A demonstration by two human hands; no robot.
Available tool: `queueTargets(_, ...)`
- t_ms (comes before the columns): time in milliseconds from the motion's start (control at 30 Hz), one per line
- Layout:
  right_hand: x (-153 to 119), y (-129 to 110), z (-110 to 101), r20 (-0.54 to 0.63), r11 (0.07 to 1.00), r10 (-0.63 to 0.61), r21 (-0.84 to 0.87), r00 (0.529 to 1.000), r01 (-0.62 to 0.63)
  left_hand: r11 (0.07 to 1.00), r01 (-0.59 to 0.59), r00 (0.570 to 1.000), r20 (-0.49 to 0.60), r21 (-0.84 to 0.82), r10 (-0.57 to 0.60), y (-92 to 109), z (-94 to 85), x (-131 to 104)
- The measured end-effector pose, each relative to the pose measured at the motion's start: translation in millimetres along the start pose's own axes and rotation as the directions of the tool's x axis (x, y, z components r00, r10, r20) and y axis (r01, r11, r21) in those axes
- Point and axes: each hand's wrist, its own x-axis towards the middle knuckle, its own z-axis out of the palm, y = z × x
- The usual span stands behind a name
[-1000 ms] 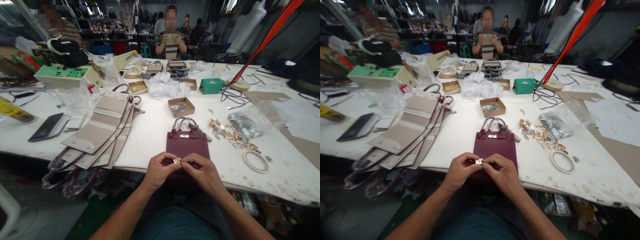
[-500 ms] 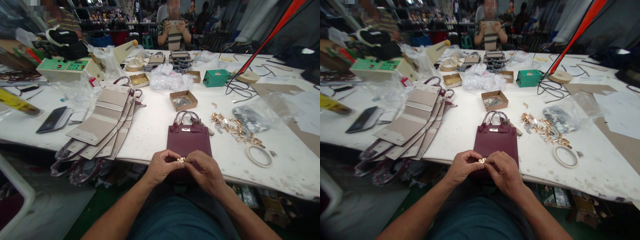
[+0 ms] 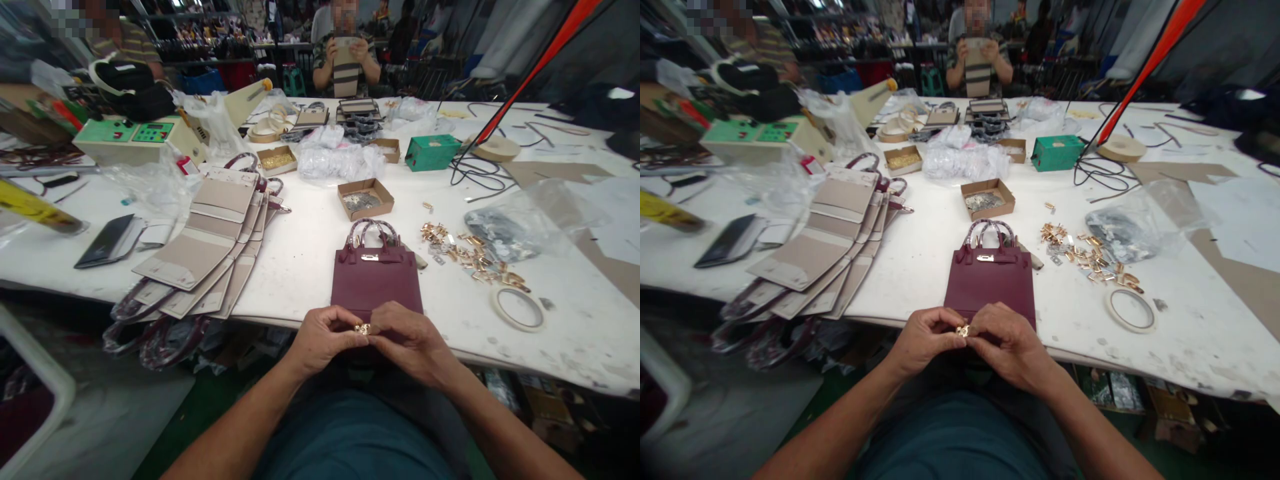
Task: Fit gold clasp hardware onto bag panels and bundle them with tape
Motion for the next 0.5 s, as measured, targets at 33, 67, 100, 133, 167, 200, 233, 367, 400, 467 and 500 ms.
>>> queueTargets(33,-0.9,0.2,-0.1,-0.016,1.000,0.001,0.018,1.000,-0.001,1.000,-0.003,1.000,-0.004,-0.001,0.003,0.1,0.7,-0.1)
queueTargets(67,-1.8,0.3,-0.4,-0.033,0.999,0.022,0.051,0.999,-0.020,1.000,-0.006,1.000,-0.006,-0.003,0.006,0.6,1.6,-0.1)
queueTargets(100,-2.7,0.2,-0.9,-0.047,0.994,0.062,0.094,0.997,-0.057,1.000,-0.013,1.000,-0.005,-0.004,0.013,1.3,2.9,-0.2)
queueTargets(133,-3.4,-0.3,-1.6,-0.058,0.985,0.114,0.139,0.992,-0.105,1.000,-0.030,1.000,-0.004,-0.004,0.030,2.3,4.3,-0.2)
queueTargets(167,-3.8,-0.9,-2.5,-0.061,0.972,0.168,0.175,0.984,-0.155,0.998,-0.055,0.998,-0.003,-0.002,0.055,3.4,5.8,-0.4)
queueTargets(200,-3.9,-1.8,-3.6,-0.058,0.960,0.213,0.196,0.975,-0.198,0.996,-0.087,0.996,-0.003,0.001,0.087,4.6,7.3,-0.6)
queueTargets(233,-3.8,-2.9,-4.9,-0.051,0.953,0.244,0.201,0.969,-0.229,0.993,-0.115,0.993,-0.003,0.003,0.115,5.8,8.7,-0.9)
queueTargets(367,-2.2,-6.1,-10.9,0.003,0.976,0.191,0.110,0.982,-0.190,0.993,-0.118,0.993,0.003,0.018,0.118,10.4,11.5,-3.9)
queueTargets(400,-2.0,-6.5,-12.1,0.012,0.988,0.147,0.051,0.989,-0.147,0.994,-0.104,0.995,0.003,0.033,0.104,11.5,11.5,-5.1)
queueTargets(467,-2.1,-7.4,-13.0,0.035,0.995,0.043,-0.094,0.998,-0.039,0.991,-0.102,0.995,-0.005,0.090,0.103,13.6,11.0,-7.7)
queueTargets(500,-2.2,-8.1,-12.3,0.042,0.987,-0.006,-0.158,0.999,0.012,0.984,-0.116,0.993,-0.009,0.132,0.118,14.6,10.8,-8.9)
